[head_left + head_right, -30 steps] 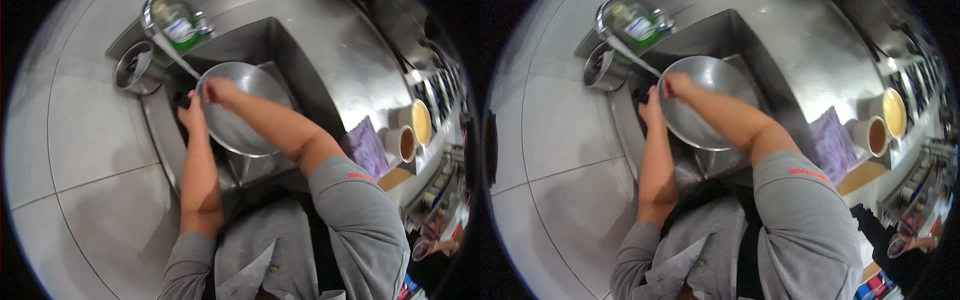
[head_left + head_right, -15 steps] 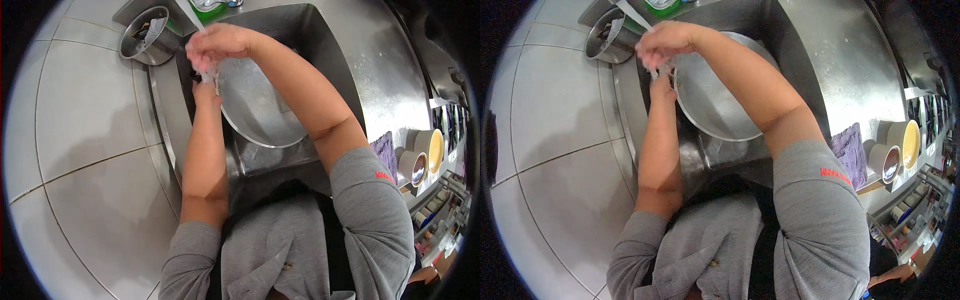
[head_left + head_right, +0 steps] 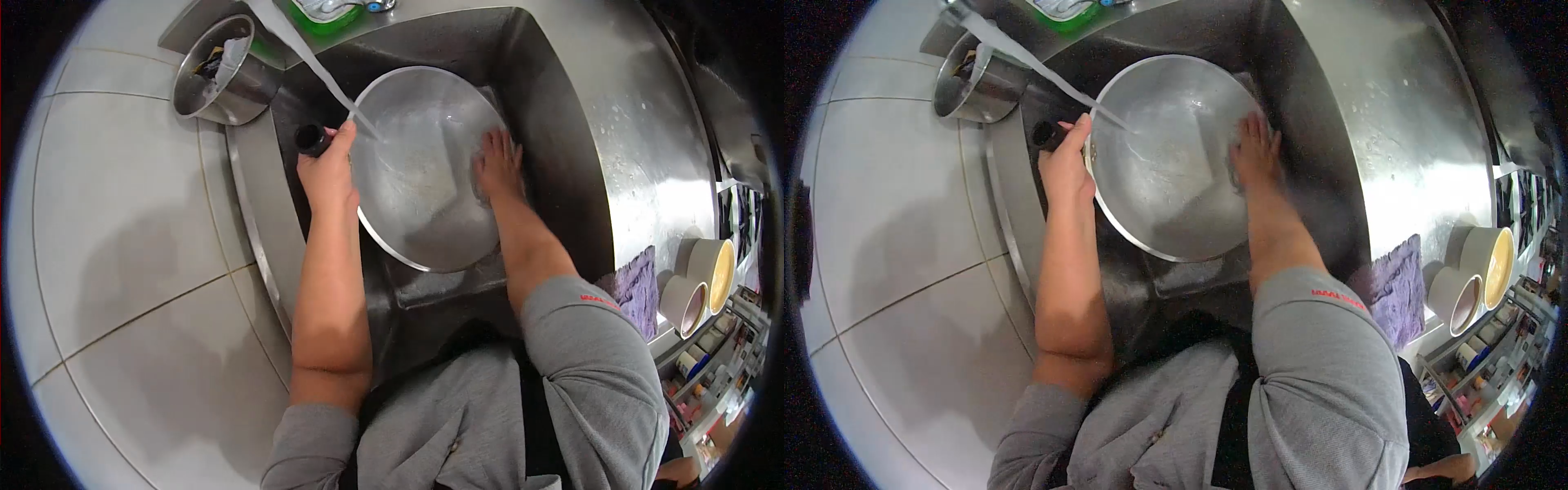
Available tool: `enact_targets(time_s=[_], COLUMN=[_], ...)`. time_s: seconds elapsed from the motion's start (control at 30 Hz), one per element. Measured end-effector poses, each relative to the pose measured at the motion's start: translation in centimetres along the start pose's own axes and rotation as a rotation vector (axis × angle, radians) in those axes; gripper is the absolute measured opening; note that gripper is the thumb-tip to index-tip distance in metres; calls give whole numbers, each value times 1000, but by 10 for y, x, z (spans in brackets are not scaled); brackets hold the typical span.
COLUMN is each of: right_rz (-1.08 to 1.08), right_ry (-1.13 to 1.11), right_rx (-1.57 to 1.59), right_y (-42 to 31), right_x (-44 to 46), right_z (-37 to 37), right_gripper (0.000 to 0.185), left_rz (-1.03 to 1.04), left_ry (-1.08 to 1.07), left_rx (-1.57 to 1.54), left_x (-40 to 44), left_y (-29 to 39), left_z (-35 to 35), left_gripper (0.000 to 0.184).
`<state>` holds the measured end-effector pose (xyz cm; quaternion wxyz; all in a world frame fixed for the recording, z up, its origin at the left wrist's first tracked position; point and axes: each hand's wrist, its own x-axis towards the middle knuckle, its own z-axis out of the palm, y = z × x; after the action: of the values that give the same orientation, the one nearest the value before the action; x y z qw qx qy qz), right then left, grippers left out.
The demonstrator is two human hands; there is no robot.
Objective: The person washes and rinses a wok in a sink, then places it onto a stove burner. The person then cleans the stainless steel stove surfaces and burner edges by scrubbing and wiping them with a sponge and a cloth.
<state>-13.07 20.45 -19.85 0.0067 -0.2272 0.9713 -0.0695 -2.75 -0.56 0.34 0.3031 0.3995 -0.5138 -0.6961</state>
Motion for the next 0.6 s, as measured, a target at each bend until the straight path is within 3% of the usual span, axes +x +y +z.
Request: enact_targets(time_s=[0.03,0.1,0.17,0.2,0.3,0.37,0.43,0.5,0.57,0.6], right_rz=[-11,214,253,202,-382,-414,-316,-489,-376,-360], right_ry=[-28,-304,-299,-143,76,364,375,349,145,166], right_rx=[-126,93,477,539,912,1214,794,374,304,5], right_y=[0,-47,-104,-135,-175,-193,-167,-115,-51,-19], right_x=[-22,-47,-67,-74,-42,6,53,87,97,91], right_z=[13,29,23,14,-22,-20,-23,0,12,7], right_gripper=[63,66,70,71,69,65,61,61,60,58], left_rz=[20,41,36,38,73,34,24,-3,16,42], left_ry=[9,20,64,97,74,52,24,41,37,18], left_rx=[-18,-19,0,23,-2,36,20,2,-1,-19], left_x=[1,-1,1,1,-7,-2,-2,-2,1,1], left_y=[0,-3,-5,-4,1,-3,-3,0,-3,-4], left_z=[2,2,-1,0,3,-6,-5,-6,-8,-8], left_gripper=[20,18,17,17,16,16,16,17,17,18])
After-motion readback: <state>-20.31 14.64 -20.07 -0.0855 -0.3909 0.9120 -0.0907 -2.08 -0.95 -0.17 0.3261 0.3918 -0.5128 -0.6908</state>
